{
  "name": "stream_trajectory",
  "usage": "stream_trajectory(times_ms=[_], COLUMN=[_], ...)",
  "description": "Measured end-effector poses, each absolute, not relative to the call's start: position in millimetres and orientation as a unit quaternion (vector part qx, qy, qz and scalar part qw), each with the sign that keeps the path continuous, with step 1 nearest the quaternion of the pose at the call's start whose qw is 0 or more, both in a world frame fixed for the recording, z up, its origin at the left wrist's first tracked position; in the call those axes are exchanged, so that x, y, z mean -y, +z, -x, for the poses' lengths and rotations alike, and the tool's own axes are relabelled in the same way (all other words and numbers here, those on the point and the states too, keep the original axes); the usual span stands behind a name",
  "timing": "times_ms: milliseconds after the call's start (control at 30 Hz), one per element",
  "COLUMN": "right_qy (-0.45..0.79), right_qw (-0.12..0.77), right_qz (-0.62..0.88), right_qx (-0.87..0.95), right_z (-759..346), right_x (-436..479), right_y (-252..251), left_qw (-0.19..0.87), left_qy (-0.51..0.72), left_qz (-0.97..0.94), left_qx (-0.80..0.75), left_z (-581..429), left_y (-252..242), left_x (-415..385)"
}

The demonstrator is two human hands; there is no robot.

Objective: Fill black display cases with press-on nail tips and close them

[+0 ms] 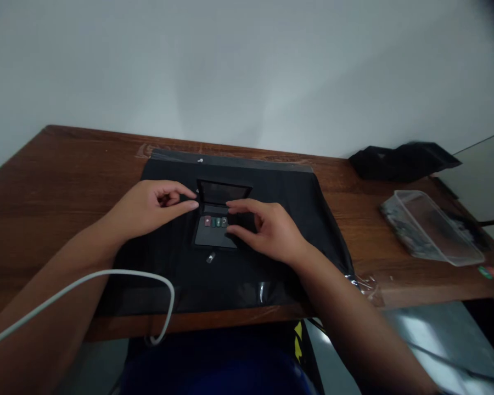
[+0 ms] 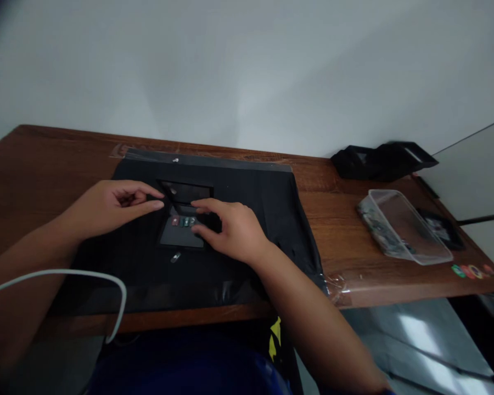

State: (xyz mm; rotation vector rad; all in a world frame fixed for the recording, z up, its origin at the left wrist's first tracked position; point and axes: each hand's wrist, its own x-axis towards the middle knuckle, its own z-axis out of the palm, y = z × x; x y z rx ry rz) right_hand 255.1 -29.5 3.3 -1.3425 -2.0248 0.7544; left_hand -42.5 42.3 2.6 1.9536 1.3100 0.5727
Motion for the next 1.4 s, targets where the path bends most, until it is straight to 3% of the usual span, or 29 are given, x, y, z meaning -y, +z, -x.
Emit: stream_trajectory(times_ms=[267, 467, 733, 933, 1067, 1233, 1400], right_qy=[0.265, 0.233, 0.226, 0.137, 0.128, 0.098, 0.084], right_qw=[0.406, 0.414, 0.418, 0.478, 0.507, 0.484, 0.485], right_qz=[0.481, 0.466, 0.487, 0.46, 0.453, 0.474, 0.395], right_qx=[0.731, 0.746, 0.733, 0.736, 0.722, 0.73, 0.775], right_z=[-268.3, -266.6, -269.3, -268.3, -266.4, -263.0, -253.8], right_x=[34.6, 35.9, 31.3, 31.9, 36.2, 40.0, 41.0], right_y=[16.0, 19.7, 15.7, 18.1, 20.6, 19.4, 14.7], left_qw=[0.189, 0.18, 0.201, 0.191, 0.282, 0.292, 0.353], left_qy=[0.259, 0.252, 0.326, 0.501, 0.585, 0.54, 0.491], left_qz=[-0.807, -0.826, -0.77, -0.613, -0.551, -0.622, -0.671], left_qx=[-0.495, -0.47, -0.51, -0.58, -0.524, -0.486, -0.428], left_z=[48.8, 37.0, 35.8, 37.3, 27.3, 13.0, 11.3], left_y=[-20.3, -37.5, -24.3, 4.0, 15.6, 19.5, 14.8], left_x=[-66.3, -79.0, -71.0, -40.2, -21.5, -0.4, 8.8])
